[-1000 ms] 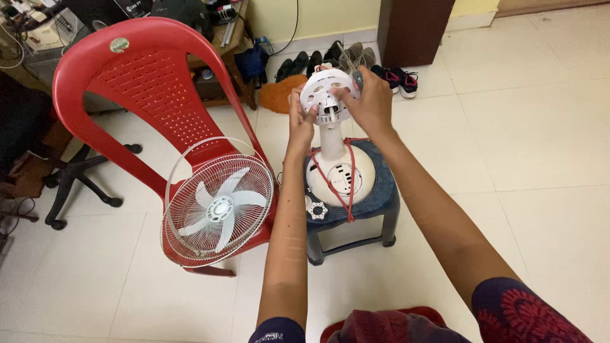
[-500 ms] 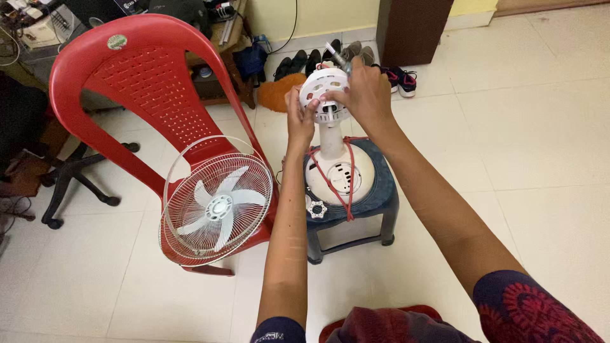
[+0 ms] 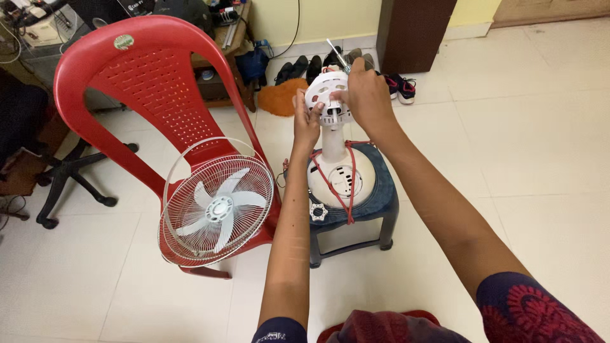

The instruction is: The person assembles an electric fan by hand. They attach the rear fan cage to the motor housing, then secure the front fan cage by aligning and tightening the central fastener. The fan blades remain on a nearby chair and are not installed during this clip.

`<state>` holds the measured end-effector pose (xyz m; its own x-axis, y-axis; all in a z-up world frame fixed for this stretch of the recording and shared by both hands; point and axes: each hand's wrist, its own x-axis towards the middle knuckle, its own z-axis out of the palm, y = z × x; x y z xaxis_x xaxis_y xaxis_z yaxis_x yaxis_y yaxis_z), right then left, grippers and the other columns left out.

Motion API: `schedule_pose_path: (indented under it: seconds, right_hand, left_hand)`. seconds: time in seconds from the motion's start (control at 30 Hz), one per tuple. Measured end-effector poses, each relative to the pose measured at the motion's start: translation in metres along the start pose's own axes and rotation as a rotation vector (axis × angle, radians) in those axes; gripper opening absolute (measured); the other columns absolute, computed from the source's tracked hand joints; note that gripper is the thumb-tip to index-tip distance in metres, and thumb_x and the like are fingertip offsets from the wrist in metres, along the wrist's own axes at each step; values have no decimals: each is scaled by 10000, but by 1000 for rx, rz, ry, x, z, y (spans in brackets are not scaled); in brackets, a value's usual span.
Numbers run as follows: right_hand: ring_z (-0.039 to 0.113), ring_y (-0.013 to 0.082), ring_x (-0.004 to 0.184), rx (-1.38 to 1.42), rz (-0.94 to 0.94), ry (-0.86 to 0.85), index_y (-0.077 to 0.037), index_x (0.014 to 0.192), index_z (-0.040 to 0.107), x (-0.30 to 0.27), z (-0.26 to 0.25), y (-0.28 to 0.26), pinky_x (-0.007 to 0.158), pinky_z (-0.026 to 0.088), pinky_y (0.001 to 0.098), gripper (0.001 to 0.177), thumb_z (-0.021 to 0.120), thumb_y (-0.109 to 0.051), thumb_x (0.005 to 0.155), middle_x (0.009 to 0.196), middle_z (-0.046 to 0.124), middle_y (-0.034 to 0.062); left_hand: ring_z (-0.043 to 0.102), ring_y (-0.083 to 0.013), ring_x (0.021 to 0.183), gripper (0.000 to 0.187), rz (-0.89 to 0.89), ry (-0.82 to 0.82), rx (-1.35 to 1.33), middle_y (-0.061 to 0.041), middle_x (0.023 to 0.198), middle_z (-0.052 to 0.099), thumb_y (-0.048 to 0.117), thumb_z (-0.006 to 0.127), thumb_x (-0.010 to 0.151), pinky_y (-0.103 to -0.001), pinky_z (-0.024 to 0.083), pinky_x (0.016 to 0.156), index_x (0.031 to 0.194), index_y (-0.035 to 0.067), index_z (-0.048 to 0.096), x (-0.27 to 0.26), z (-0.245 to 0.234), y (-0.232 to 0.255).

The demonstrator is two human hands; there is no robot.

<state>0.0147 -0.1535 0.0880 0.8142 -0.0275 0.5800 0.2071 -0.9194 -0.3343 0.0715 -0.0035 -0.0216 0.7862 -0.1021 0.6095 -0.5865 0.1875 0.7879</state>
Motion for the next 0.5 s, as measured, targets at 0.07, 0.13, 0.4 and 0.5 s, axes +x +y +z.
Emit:
schedule_pose_path:
  seconds: [0.07,0.13,0.4,0.5]
  right_hand:
    - [721,466,753,-19,31,-46,63,998,514,-1,-1,0,624,585,465,692,931,-440,771,753,684,295]
    - [715,469,733,-59,44,-72,66,976,506,2,-1,-1,598,583,472,744,936,-497,749,742,676,302]
    - [694,504,743,-4,29,-37,60,1055,486,-3,3,9,611,568,520,561,850,-327,875,747,667,316]
    - [698,481,746,32,0,-15,49,1075,486,-4,4,19,635,562,523,512,816,-312,926,749,688,272]
  left_hand:
    - [502,-193,1206,365,-4,-17,-40,-98,1221,416,81,595,1051,-271,406,1051,1353,-2,408,-2,0,2]
    - [492,-182,1215,368,-53,-23,-79,-91,1236,415,109,582,1045,-269,409,1036,1347,16,393,-2,0,3]
    - [490,-229,1238,483,-97,68,125,-158,1278,426,293,720,1050,-310,411,1092,1305,-33,471,-3,3,-4]
    - [509,-224,1268,618,-67,192,127,-139,1327,444,321,758,967,-314,422,1077,1373,-33,454,-1,8,-5]
